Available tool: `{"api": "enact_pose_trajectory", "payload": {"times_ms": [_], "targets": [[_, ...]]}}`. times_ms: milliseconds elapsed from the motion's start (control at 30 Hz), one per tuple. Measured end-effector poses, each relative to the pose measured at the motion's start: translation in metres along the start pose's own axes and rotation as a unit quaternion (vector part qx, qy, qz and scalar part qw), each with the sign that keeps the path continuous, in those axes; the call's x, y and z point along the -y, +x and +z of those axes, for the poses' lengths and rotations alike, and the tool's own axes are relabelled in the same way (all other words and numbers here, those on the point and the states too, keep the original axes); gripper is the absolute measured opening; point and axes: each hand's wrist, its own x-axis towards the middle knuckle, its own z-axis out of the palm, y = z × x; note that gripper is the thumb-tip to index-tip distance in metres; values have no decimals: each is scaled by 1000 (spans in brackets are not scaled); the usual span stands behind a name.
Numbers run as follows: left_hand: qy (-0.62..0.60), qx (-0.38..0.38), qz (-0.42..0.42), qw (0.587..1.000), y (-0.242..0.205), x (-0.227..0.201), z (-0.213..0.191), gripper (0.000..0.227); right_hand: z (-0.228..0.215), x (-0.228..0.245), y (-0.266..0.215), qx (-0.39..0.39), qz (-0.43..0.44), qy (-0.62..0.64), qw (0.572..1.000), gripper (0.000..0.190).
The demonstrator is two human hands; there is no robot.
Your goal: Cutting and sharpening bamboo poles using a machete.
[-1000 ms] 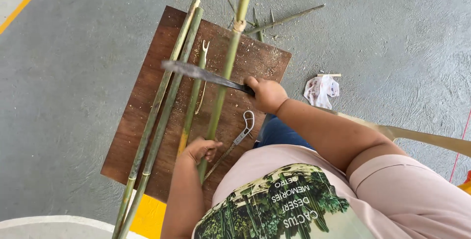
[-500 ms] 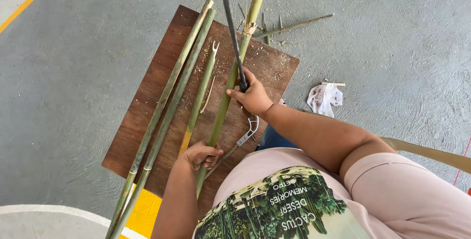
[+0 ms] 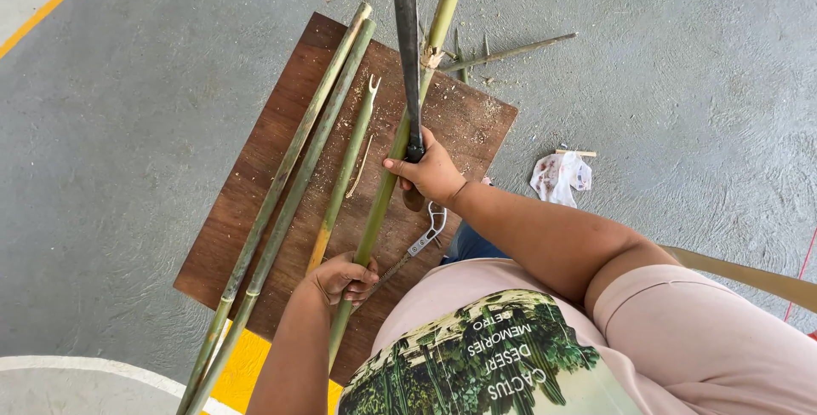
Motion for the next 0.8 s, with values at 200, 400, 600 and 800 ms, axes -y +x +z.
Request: {"api": "enact_pose_trajectory", "payload": {"times_ms": [200,400,600,800], "targets": [[-42,50,-1,998,-21,-2,12,22,1,50,-20,102,-17,95,990,73],[-52,135,-12,989,-31,3,7,25,6,41,-20,167,22,206,964,61],[-7,-3,4,1000,-37,-10,28,28,7,31,-18,80,23,175,981,50],[-2,30,63,998,-32,4,24,50,-3,32,-20,170,5,177,969,49]]}}
